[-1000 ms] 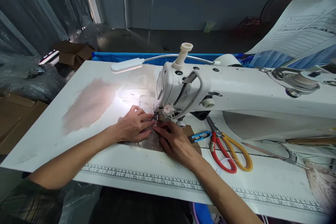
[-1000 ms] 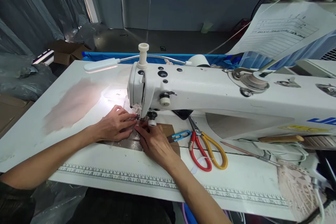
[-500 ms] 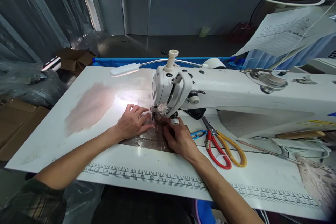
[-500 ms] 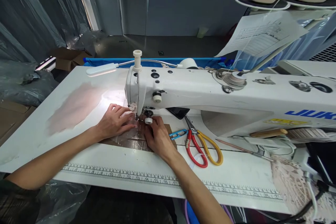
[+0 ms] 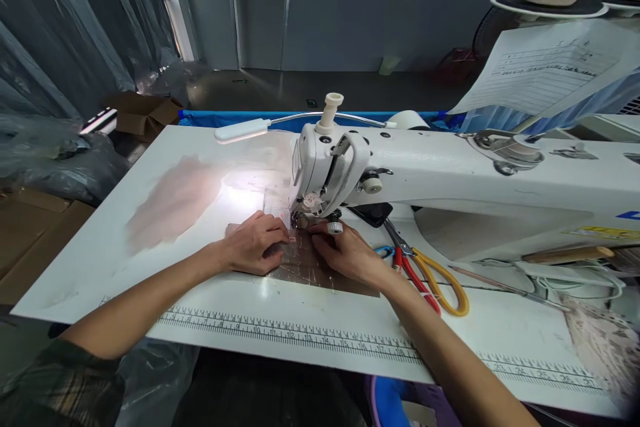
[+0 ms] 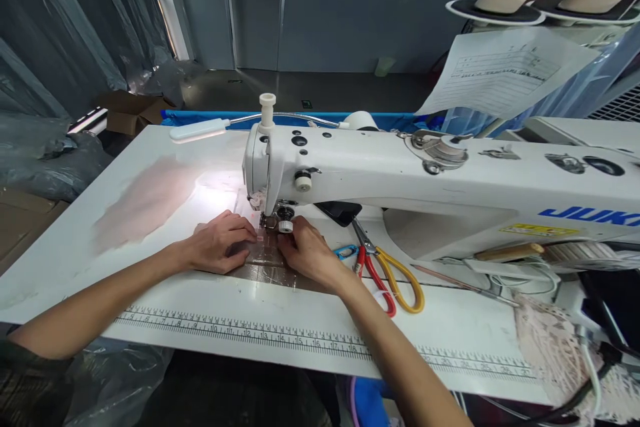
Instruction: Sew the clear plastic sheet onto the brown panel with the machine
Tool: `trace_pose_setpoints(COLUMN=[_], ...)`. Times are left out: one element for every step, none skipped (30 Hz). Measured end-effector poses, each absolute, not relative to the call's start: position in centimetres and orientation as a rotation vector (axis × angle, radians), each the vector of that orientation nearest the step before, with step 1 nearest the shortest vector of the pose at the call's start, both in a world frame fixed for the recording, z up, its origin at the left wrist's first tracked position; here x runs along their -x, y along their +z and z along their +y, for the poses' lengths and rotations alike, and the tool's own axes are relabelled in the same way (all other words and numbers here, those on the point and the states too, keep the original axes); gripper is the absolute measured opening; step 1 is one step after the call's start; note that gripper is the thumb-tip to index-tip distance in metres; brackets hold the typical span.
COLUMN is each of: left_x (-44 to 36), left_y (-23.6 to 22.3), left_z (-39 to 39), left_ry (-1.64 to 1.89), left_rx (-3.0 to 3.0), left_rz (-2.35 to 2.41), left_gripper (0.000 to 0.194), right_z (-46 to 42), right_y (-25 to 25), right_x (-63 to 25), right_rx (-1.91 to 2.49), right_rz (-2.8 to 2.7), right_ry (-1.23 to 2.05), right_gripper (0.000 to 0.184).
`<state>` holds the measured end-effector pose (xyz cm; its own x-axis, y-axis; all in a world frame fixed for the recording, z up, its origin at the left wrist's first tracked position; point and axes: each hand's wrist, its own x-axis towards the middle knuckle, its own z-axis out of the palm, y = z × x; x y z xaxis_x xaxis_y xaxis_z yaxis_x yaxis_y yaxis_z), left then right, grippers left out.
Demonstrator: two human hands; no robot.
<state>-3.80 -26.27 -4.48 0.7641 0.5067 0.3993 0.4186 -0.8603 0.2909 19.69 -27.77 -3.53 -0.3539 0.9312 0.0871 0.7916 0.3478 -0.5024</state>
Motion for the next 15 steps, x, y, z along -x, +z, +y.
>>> trace_pose_setpoints(left_x=[3.8,3.7,3.7,3.7,3.6,3.6,3.5,3.5,3.4,3.4,3.3,3.3,3.2,3.2,3.1], left_y=[-4.5,-4.5,-4.5,-4.6,-4.6,-4.6,-4.6,-4.6,-4.5,-4.5,-4.4,-4.4,-4.4,-4.4,-4.5], left_z=[-26.2,-26.2,-26.2,-26.2,-26.2,-26.2,-26.2,-26.2,-26.3,-26.3,-26.3,-26.4,-26.4,-26.4,-26.4], left_ry=[0.718,0.733,0.747,0.757,0.766,0.773,0.784,0.797,0.814,0.833,0.85,0.859,0.864,0.863,0.86], left_rx=[-2.773,-2.776,-2.783,-2.788,-2.791,-2.791,-2.786,-2.776,-2.765,-2.755,-2.753,-2.76,-2.775,-2.797,-2.823], left_rz=[0.741,0.747,0.753,0.761,0.768,0.772,0.776,0.779,0.782,0.787,0.795,0.807,0.817,0.821,0.817], left_gripper=[0.016,0.015,0.015,0.017,0.02,0.022,0.024,0.024,0.024,0.023,0.022,0.022,0.022,0.022,0.022], right_z=[-27.4,-27.1,-26.9,-26.7,-26.7,-26.7,-26.8,-27.0,-27.1,-27.3,-27.4,-27.5,-27.6,-27.7,-27.9], right_y=[-3.2,-3.0,-2.9,-2.9,-3.0,-3.2,-3.4,-3.6,-3.8,-3.9,-3.9,-3.9,-4.0,-4.0,-4.0], right_x=[-19.8,-19.8,-19.8,-19.8,-19.8,-19.8,-19.8,-19.8,-19.9,-19.9,-20.0,-20.0,-20.0,-19.9,-19.9], right_rx=[1.548,1.568,1.576,1.57,1.561,1.554,1.542,1.524,1.502,1.477,1.447,1.412,1.375,1.344,1.326], right_rz=[-2.278,-2.276,-2.255,-2.221,-2.176,-2.13,-2.097,-2.077,-2.075,-2.081,-2.09,-2.096,-2.104,-2.121,-2.15], right_ry=[0.615,0.688,0.738,0.751,0.735,0.7,0.666,0.636,0.62,0.616,0.619,0.625,0.627,0.623,0.612], right_gripper=[0.023,0.022,0.023,0.024,0.024,0.025,0.025,0.024,0.024,0.024,0.024,0.024,0.025,0.026,0.028])
